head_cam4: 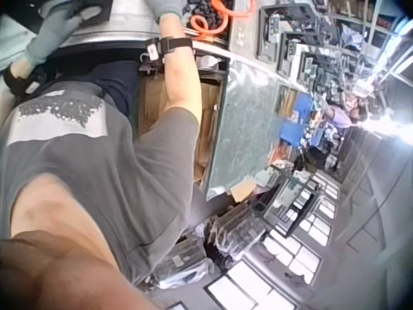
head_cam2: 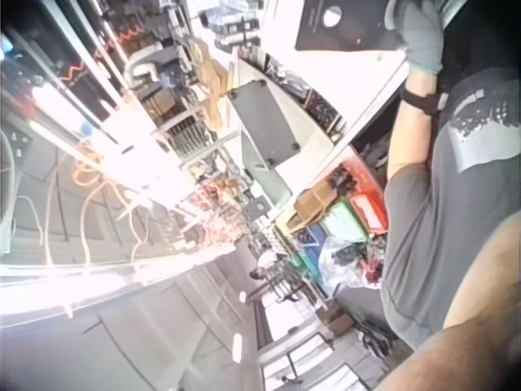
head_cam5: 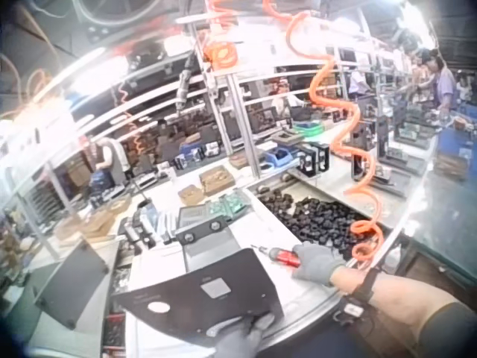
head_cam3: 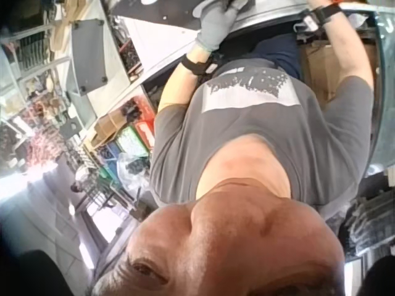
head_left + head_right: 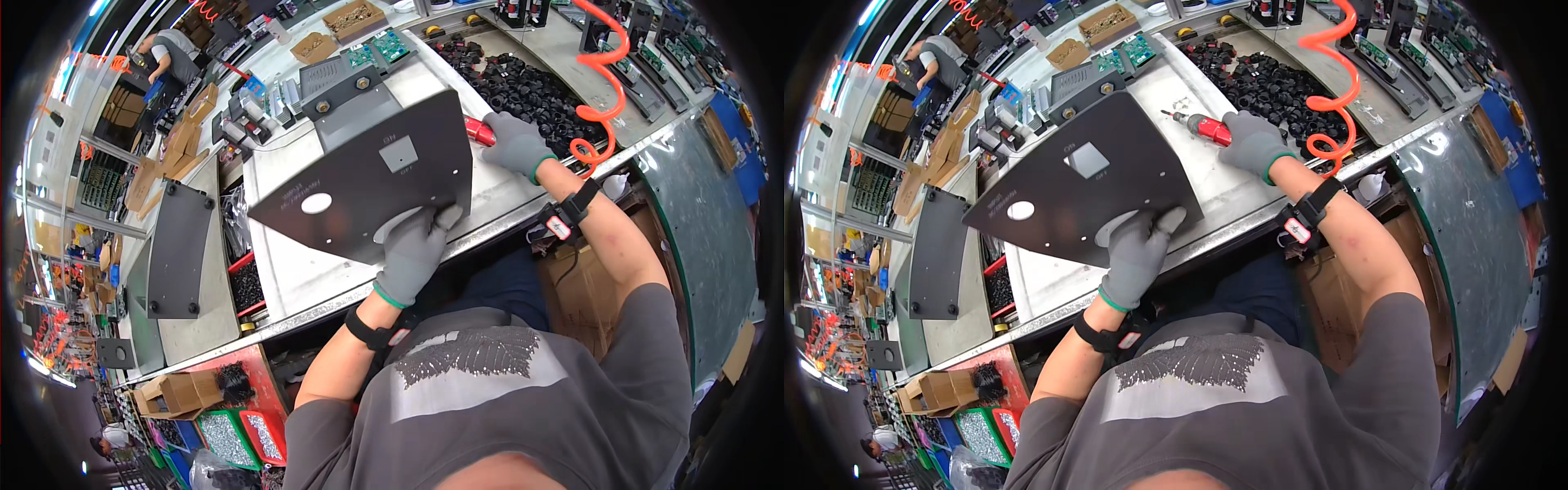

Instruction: The recorder is assembling an electronic housing, using an air screwdriver to secure panels and internal components like a cooling fan.

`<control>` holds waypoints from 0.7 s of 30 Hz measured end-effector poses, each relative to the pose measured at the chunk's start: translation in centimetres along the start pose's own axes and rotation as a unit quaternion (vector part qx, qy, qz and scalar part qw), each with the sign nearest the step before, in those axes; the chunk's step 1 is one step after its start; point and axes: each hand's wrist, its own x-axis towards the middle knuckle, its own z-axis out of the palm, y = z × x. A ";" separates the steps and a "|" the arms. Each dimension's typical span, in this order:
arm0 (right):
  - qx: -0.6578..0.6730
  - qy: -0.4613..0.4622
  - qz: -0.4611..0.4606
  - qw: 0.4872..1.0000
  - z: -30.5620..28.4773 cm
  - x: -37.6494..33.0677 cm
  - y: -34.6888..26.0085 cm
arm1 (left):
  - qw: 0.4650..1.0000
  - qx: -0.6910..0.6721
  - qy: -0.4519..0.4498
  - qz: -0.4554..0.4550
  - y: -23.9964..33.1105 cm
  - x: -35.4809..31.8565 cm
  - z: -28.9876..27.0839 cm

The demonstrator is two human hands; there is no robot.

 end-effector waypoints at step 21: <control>-0.128 0.225 -0.058 0.964 4.8 -1.3 0.1 | 0.971 0.228 -0.009 0.074 -1.1 -0.9 1.5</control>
